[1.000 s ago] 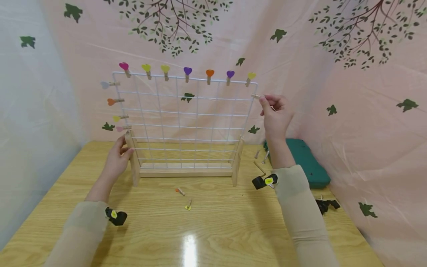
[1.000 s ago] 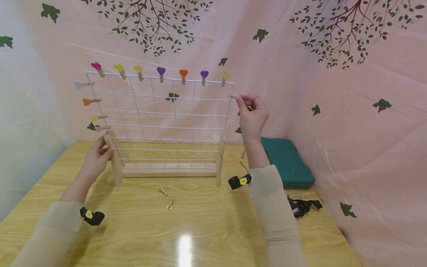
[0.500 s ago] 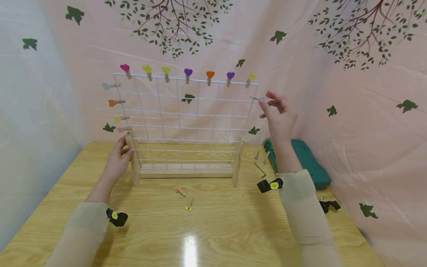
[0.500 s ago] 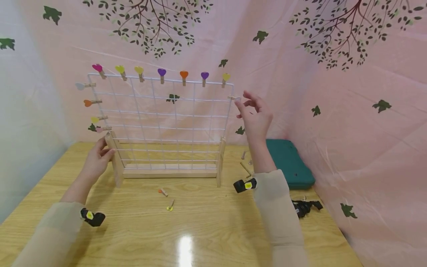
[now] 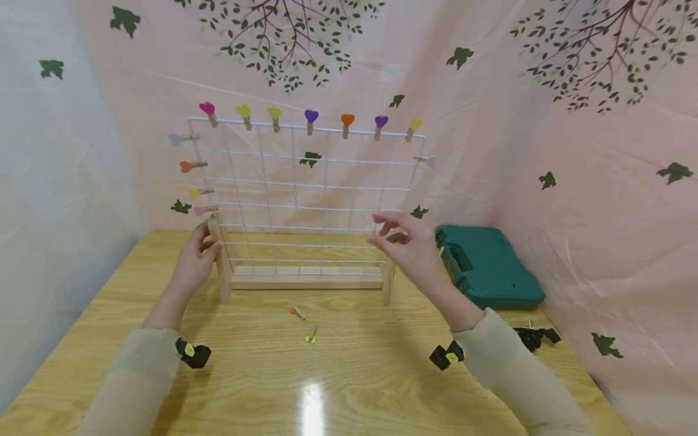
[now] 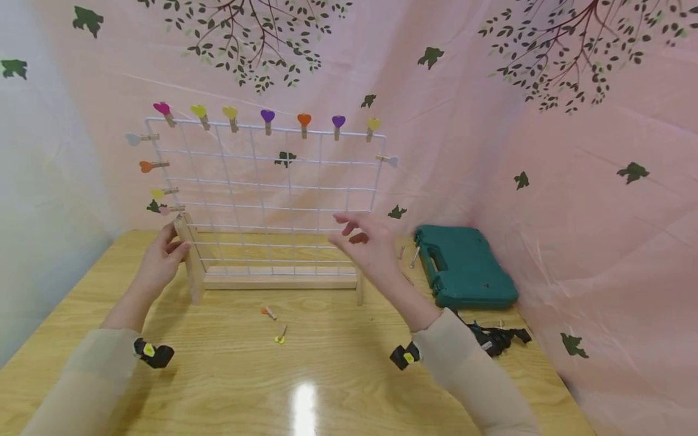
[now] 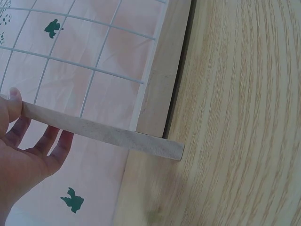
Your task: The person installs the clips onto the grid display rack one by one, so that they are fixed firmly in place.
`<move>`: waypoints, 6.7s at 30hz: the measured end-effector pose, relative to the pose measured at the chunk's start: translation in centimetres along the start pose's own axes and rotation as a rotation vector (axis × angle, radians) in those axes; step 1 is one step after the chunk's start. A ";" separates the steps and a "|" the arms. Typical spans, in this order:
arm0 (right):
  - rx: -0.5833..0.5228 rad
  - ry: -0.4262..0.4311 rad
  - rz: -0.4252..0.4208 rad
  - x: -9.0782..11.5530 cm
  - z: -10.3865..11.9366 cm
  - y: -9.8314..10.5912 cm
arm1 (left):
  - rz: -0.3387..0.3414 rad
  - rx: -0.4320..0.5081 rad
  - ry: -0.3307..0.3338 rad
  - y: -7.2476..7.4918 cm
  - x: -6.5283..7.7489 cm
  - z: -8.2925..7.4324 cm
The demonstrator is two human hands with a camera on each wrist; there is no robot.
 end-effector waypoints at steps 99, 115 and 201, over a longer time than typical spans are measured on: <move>0.100 -0.209 -0.266 -5.0 -5.2 8.3 | 0.004 0.003 0.033 -0.1 -0.1 0.2; 0.058 -0.109 -0.218 -3.4 0.8 6.7 | -0.001 0.020 0.036 0.0 0.0 0.1; -0.082 -0.376 0.372 3.6 -6.5 -3.5 | 0.016 0.005 0.007 0.0 -0.1 0.0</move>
Point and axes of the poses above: each hand's wrist, its own x-axis away from the middle knuckle, its own y-axis out of the back of the hand, z = x × y, the point moved 7 cm from there along -x, towards the middle knuckle
